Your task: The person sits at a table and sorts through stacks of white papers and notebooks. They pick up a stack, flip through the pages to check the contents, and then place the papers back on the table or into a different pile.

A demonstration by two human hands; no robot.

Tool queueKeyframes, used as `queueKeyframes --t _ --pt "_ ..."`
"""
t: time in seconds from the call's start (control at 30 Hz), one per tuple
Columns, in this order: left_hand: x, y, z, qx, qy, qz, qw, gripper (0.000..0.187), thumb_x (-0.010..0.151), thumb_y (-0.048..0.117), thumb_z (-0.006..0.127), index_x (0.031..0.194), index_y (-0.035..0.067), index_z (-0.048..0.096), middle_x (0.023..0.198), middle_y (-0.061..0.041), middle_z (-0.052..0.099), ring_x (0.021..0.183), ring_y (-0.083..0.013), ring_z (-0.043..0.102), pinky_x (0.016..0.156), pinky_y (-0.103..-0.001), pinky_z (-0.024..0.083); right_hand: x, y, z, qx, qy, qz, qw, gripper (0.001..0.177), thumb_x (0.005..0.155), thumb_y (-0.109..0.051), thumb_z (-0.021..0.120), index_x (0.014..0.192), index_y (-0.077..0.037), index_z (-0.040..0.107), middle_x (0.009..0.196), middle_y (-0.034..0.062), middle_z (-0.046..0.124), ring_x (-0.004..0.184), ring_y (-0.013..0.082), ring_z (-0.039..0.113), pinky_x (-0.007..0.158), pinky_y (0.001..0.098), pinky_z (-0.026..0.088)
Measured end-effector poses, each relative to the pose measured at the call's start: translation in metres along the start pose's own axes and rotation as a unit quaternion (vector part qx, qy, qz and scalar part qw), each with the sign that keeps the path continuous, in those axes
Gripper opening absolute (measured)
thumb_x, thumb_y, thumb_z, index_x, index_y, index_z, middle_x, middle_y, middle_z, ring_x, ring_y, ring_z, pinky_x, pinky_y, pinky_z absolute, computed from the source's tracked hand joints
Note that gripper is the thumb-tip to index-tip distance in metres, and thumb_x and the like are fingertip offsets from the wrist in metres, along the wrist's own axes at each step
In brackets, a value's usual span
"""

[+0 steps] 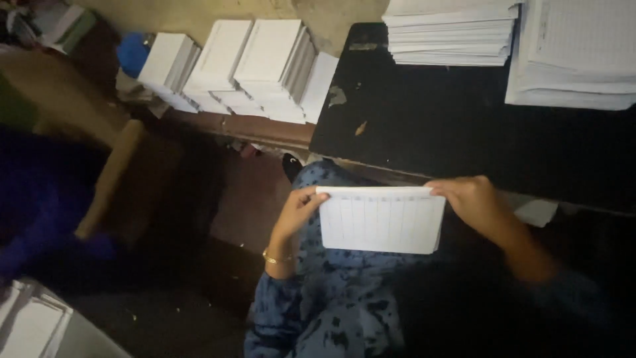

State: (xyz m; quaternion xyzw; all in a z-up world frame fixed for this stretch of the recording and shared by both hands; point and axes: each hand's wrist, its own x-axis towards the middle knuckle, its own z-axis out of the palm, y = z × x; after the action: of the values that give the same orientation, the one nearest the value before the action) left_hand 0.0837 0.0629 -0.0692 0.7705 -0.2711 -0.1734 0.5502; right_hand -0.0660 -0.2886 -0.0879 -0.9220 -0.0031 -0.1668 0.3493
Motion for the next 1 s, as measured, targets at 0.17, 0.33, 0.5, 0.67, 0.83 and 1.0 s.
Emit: queueKeyframes --t 0.17,0.33,0.5,0.67,0.83,1.0 --pt "0.015 -0.066 0.007 -0.045 -0.006 -0.016 0.999 0.035 0.103 0.034 0.059 0.124 0.009 0.07 0.077 -0.001 0.066 0.066 -0.0115 0.055 0.06 -0.029 0.046 0.012 0.006 -0.004 0.029 -0.032 0.032 0.999 0.015 0.091 -0.019 0.073 0.102 -0.017 0.081 0.097 0.0044 0.079 0.093 0.0225 0.075 0.079 0.0347 0.06" --pt "0.017 -0.035 0.032 -0.083 0.042 -0.069 0.993 0.051 0.108 0.035 0.048 0.14 -0.003 0.059 0.13 -0.03 0.063 0.117 -0.0361 0.061 0.099 -0.05 0.049 0.015 0.011 -0.004 0.034 -0.047 0.056 0.997 0.017 0.091 -0.022 0.074 0.106 -0.018 0.081 0.1 0.0059 0.078 0.092 0.0228 0.075 0.079 0.0346 0.061" --pt "0.039 -0.032 0.052 -0.081 0.164 -0.082 0.98 0.037 0.107 0.039 0.055 0.116 0.012 0.078 0.099 -0.008 0.074 0.087 -0.0172 0.063 0.076 -0.031 0.05 0.016 0.014 -0.003 0.016 -0.049 0.071 0.996 0.021 0.091 -0.023 0.074 0.109 -0.017 0.081 0.102 0.0051 0.078 0.096 0.023 0.074 0.082 0.0349 0.06" --pt "0.048 -0.1 0.057 -0.081 0.26 -0.048 0.961 0.029 0.105 0.031 0.062 0.106 0.009 0.081 0.097 -0.009 0.076 0.091 -0.0171 0.065 0.081 -0.036 0.053 0.011 0.012 0.006 0.221 -0.021 0.173 0.96 0.041 0.091 -0.017 0.073 0.131 -0.016 0.068 0.11 0.0154 0.076 0.098 0.0272 0.073 0.082 0.037 0.059" --pt "0.042 -0.127 0.051 -0.138 0.347 -0.116 0.92 0.034 0.102 0.033 0.063 0.109 0.003 0.078 0.097 -0.01 0.074 0.09 -0.0195 0.061 0.081 -0.036 0.052 -0.023 0.022 0.043 0.461 -0.043 0.309 0.831 0.084 0.082 -0.011 0.075 0.158 -0.013 0.04 0.124 0.0282 0.068 0.106 0.038 0.067 0.09 0.0514 0.056" --pt "0.035 -0.141 0.046 -0.14 0.37 -0.183 0.9 0.042 0.102 0.04 0.063 0.117 0.004 0.077 0.102 -0.017 0.076 0.092 -0.022 0.068 0.078 -0.041 0.056 -0.044 0.02 0.073 0.403 -0.094 0.317 0.853 0.057 0.088 -0.01 0.077 0.14 0.003 0.058 0.115 0.0308 0.075 0.101 0.0372 0.074 0.08 0.0473 0.063"
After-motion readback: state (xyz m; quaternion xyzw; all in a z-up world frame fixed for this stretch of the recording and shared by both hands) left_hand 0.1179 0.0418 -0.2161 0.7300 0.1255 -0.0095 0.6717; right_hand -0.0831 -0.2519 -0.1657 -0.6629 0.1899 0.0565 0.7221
